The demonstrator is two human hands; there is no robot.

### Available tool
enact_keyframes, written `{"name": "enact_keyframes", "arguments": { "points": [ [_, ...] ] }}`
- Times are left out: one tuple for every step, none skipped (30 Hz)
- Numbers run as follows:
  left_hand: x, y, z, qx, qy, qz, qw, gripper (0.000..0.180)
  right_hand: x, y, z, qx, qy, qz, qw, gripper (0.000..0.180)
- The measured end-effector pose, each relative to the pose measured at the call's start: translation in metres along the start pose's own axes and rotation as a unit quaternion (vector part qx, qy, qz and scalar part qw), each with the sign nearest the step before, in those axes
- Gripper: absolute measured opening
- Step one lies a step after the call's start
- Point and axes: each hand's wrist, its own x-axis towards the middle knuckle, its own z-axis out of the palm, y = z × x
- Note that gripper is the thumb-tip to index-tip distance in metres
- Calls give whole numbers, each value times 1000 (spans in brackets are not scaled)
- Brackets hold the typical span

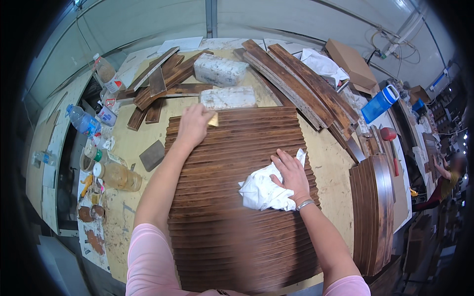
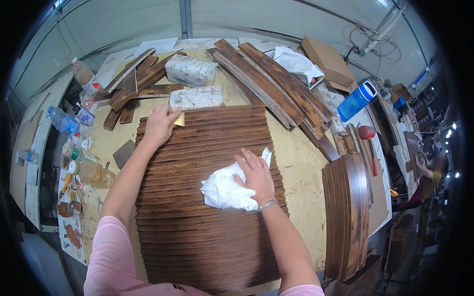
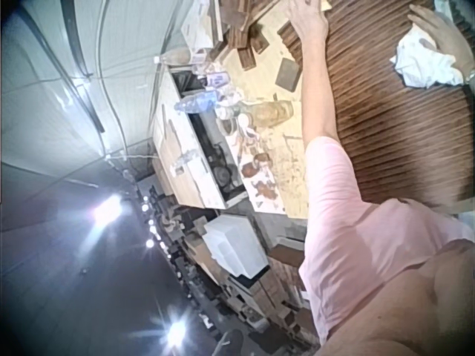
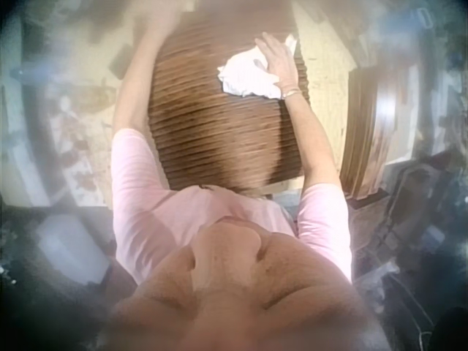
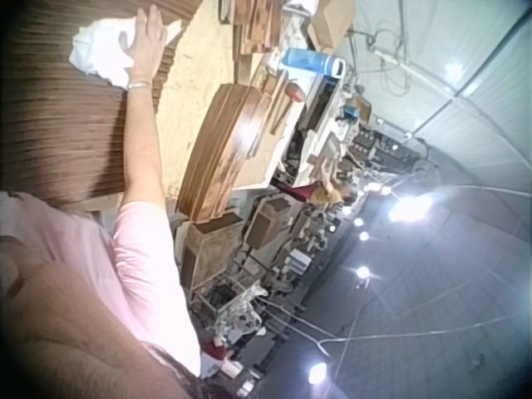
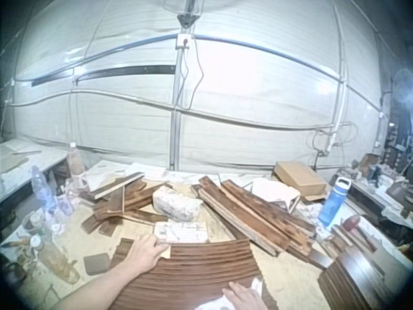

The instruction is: The person rubs a ribbed wooden panel with a small block and then wipes the surface with a white cloth, handling several wooden planks on the workbench.

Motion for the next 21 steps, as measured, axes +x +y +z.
{"name": "enact_keyframes", "arguments": {
  "points": [
    [-3,-6,-4,23,-13,-34,999,30,0,1,0,1,1,1,1000,57],
    [-7,-13,-11,47,-27,-68,996,27,0,1,0,1,2,-1,1000,57],
    [-10,-21,-16,70,-40,-101,992,24,-1,1,1,1,3,-2,1000,57],
    [-13,-26,-21,76,-22,-97,992,25,-1,0,1,2,5,-3,1000,57],
    [-12,-26,-20,73,-8,-97,993,26,0,0,0,1,4,-3,1000,57],
    [-11,-26,-17,70,6,-96,993,27,0,0,-1,1,4,-3,1000,57],
    [-12,-24,-18,68,19,-98,993,28,1,-2,-1,2,2,-7,1000,57],
    [-6,-15,-16,30,38,-67,997,37,1,-3,-1,3,2,-6,1000,57],
    [0,-8,-13,1,22,-35,999,38,1,-3,-2,5,1,-5,1000,57],
    [6,-2,-7,-31,6,-2,1000,38,1,-2,-3,5,1,-4,1000,57],
    [9,0,-3,-62,-9,31,998,38,1,-1,-3,4,4,-4,1000,57],
    [8,-1,-5,-64,-28,21,997,38,0,0,-1,4,6,-4,1000,57],
    [3,-9,-8,-56,-55,-10,997,35,-1,1,0,4,8,-3,1000,57],
    [-3,-22,-15,-47,-83,-41,995,33,-2,2,0,-1,8,-1,1000,57],
    [-10,-34,-23,-38,-112,-70,990,31,-3,3,0,-7,8,2,1000,57],
    [-21,-49,-37,3,-107,-94,990,30,-1,1,1,-7,9,-1,1000,57],
    [-32,-62,-52,44,-102,-117,987,29,0,-1,2,-6,13,-7,1000,57],
    [-43,-72,-64,84,-96,-139,982,28,1,-2,3,-5,16,-13,1000,58],
    [-45,-73,-68,89,-87,-154,980,28,0,-1,3,-7,19,-14,1000,58],
    [-43,-70,-63,77,-62,-156,983,29,0,0,3,-7,18,-13,1000,58],
    [-38,-62,-53,66,-37,-158,984,30,0,1,2,-6,17,-12,1000,58]
  ]
}}
